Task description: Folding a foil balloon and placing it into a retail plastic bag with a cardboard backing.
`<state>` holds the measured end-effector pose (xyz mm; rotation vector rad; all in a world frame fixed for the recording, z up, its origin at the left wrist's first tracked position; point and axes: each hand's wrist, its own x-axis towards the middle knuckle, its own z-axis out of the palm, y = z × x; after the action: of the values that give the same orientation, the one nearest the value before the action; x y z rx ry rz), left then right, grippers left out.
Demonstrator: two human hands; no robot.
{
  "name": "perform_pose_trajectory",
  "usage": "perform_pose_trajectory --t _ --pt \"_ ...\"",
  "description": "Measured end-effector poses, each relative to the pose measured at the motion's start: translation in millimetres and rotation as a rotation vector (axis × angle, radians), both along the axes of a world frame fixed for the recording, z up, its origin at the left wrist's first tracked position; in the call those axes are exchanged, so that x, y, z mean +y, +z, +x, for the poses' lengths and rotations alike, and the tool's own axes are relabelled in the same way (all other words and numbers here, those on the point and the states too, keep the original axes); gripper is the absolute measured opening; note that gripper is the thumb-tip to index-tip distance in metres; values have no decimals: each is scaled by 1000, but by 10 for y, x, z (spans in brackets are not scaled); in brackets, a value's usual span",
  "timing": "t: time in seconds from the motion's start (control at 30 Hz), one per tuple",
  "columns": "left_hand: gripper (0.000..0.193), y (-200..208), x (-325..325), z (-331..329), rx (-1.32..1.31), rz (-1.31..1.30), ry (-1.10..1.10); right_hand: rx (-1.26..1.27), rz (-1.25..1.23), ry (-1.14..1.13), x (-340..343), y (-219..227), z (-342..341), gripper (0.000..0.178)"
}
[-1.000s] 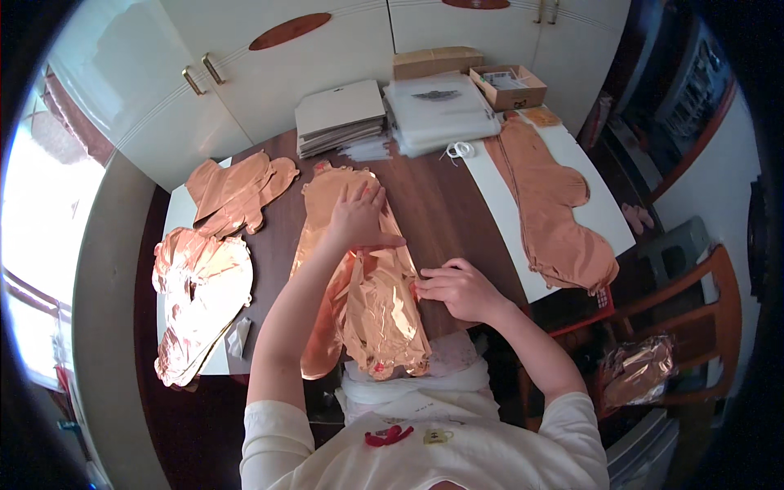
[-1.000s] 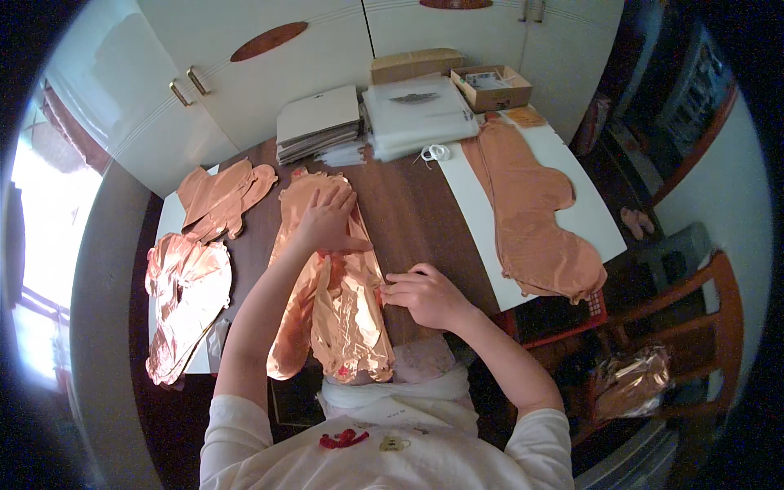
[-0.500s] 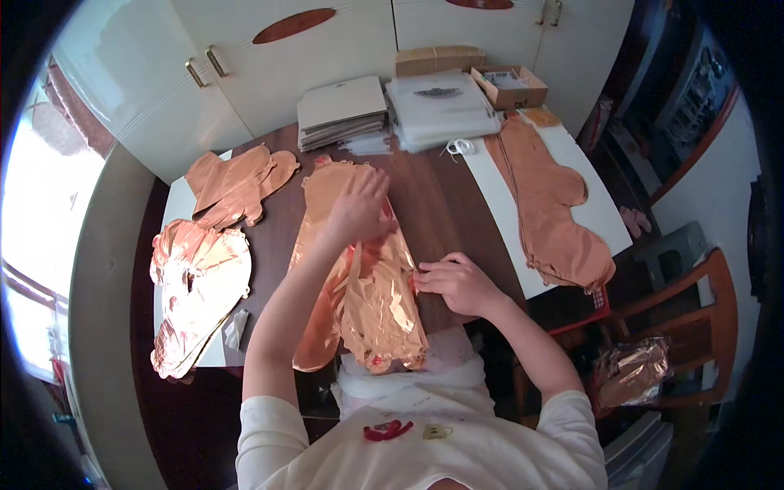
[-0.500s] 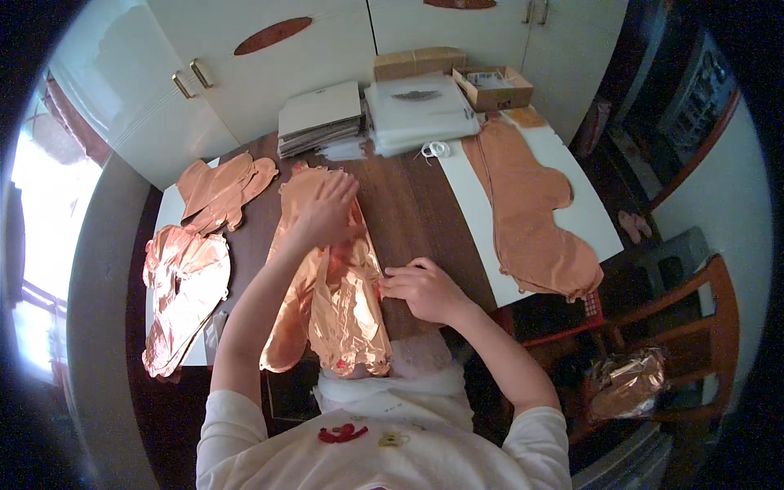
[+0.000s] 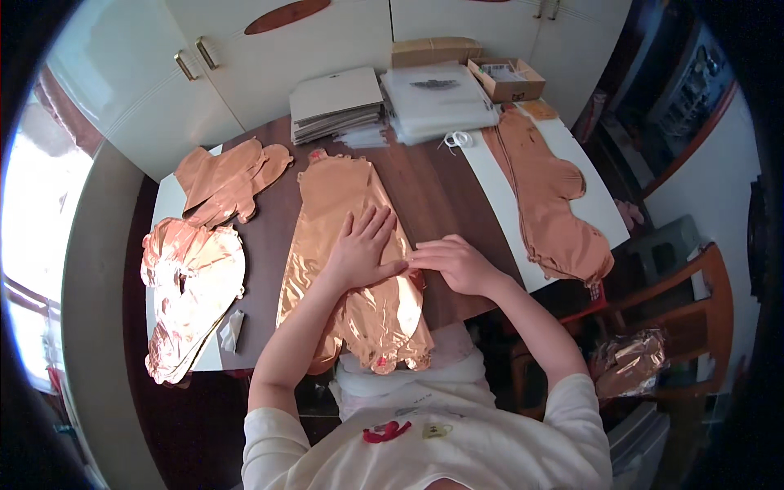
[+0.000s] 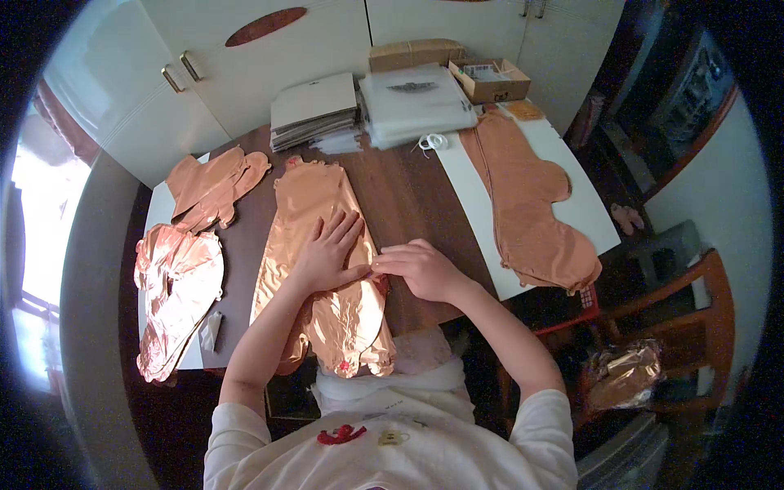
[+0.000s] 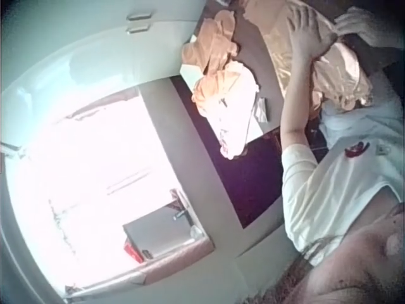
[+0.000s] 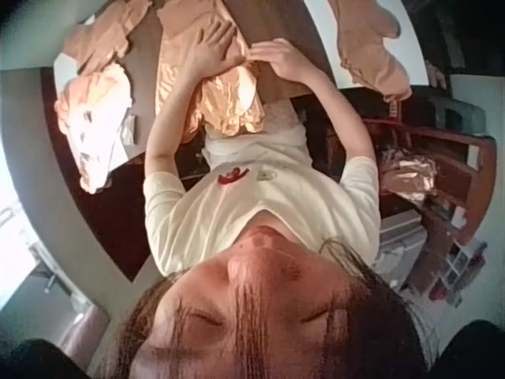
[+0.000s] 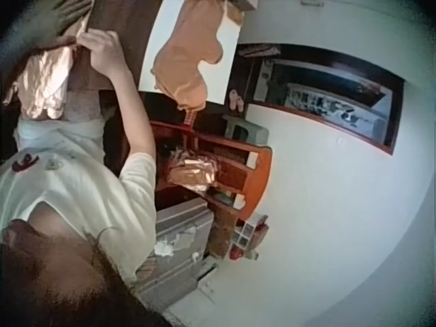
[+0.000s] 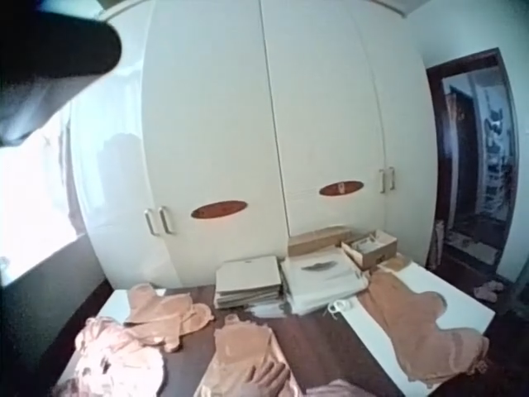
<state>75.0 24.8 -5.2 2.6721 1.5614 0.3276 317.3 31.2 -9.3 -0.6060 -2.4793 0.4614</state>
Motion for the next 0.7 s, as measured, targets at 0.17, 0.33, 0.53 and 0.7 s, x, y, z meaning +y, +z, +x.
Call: perform_pose_trajectory --t 0.17,0.33,0.53,0.7 --pt "96 7 -2 -9 14 8 -11 -60 95 76 53 33 -17 30" --pt "104 71 -18 7 33 -1 -6 -75 130 101 51 69 21 27" --pt "109 76 -30 22 39 9 -7 -75 152 129 60 87 83 27" --pt "110 59 -31 18 44 21 -16 -71 174 147 40 75 101 29"
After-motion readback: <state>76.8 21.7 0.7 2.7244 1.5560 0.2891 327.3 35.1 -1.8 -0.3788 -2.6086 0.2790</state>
